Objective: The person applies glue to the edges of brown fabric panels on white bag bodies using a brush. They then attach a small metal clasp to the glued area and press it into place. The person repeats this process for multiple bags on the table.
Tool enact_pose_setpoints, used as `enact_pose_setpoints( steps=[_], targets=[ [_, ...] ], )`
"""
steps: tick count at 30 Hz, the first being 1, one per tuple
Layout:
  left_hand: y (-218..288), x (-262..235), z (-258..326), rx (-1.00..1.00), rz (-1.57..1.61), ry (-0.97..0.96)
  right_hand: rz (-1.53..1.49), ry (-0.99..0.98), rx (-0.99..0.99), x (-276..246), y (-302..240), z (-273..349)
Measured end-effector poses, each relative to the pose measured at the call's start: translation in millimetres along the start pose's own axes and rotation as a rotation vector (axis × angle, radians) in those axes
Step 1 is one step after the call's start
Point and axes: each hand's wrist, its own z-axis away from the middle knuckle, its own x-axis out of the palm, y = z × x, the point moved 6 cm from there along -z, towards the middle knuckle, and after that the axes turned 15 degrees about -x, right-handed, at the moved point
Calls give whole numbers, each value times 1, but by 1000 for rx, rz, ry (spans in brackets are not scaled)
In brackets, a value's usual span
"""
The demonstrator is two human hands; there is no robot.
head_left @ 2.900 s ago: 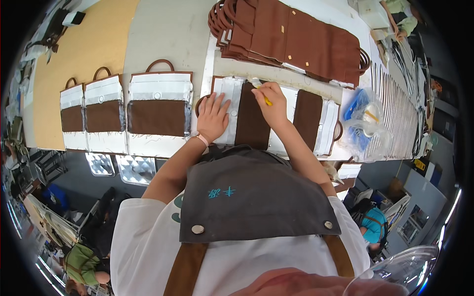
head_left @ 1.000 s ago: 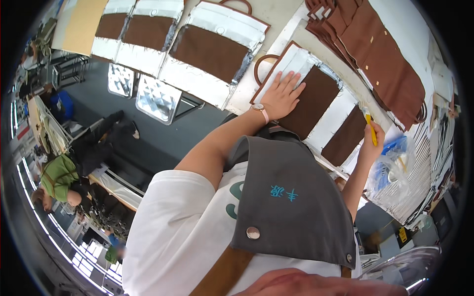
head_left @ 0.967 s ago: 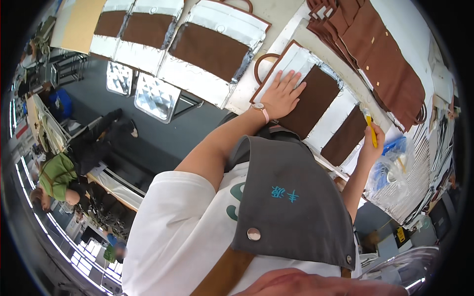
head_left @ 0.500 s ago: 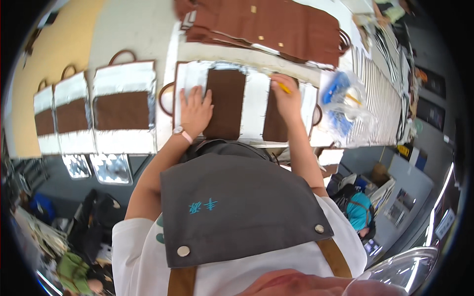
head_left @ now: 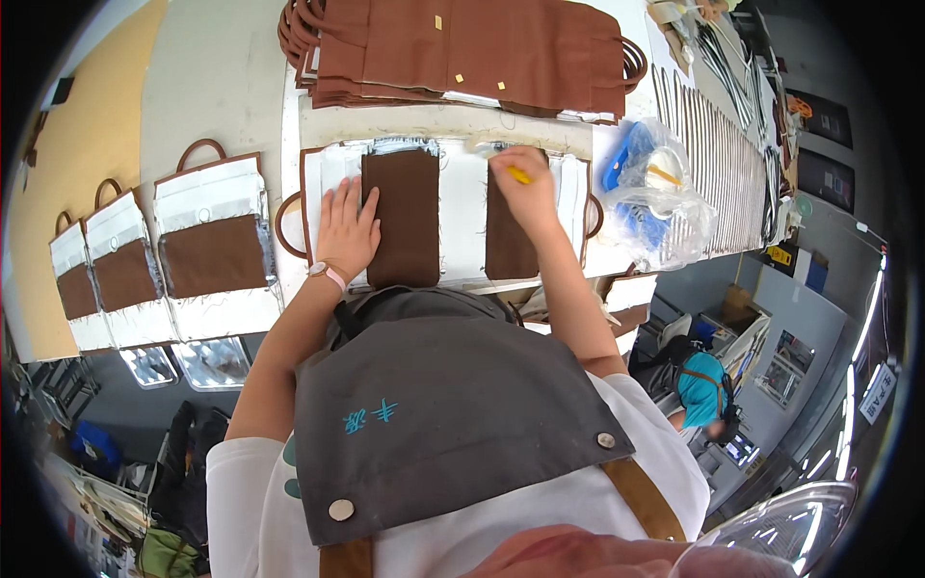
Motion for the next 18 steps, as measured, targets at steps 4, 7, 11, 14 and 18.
enact_pose_setpoints(
  steps=[4,7,11,14,18],
  targets=[
    [-1,1,0,1,0,3,20,82,112,-30,49,11],
    [0,1,-1,-2,-10,-20,174,99,187,-69,69,18],
    [0,3,-1,-1,-22,-23,35,42,-42,-39,28,14],
    [1,2,-1,7,-19,-12,89,55,40,-46,54,28],
    [2,1,-3,16,-14,-9,302,94,67,-85,68,30]
  ],
)
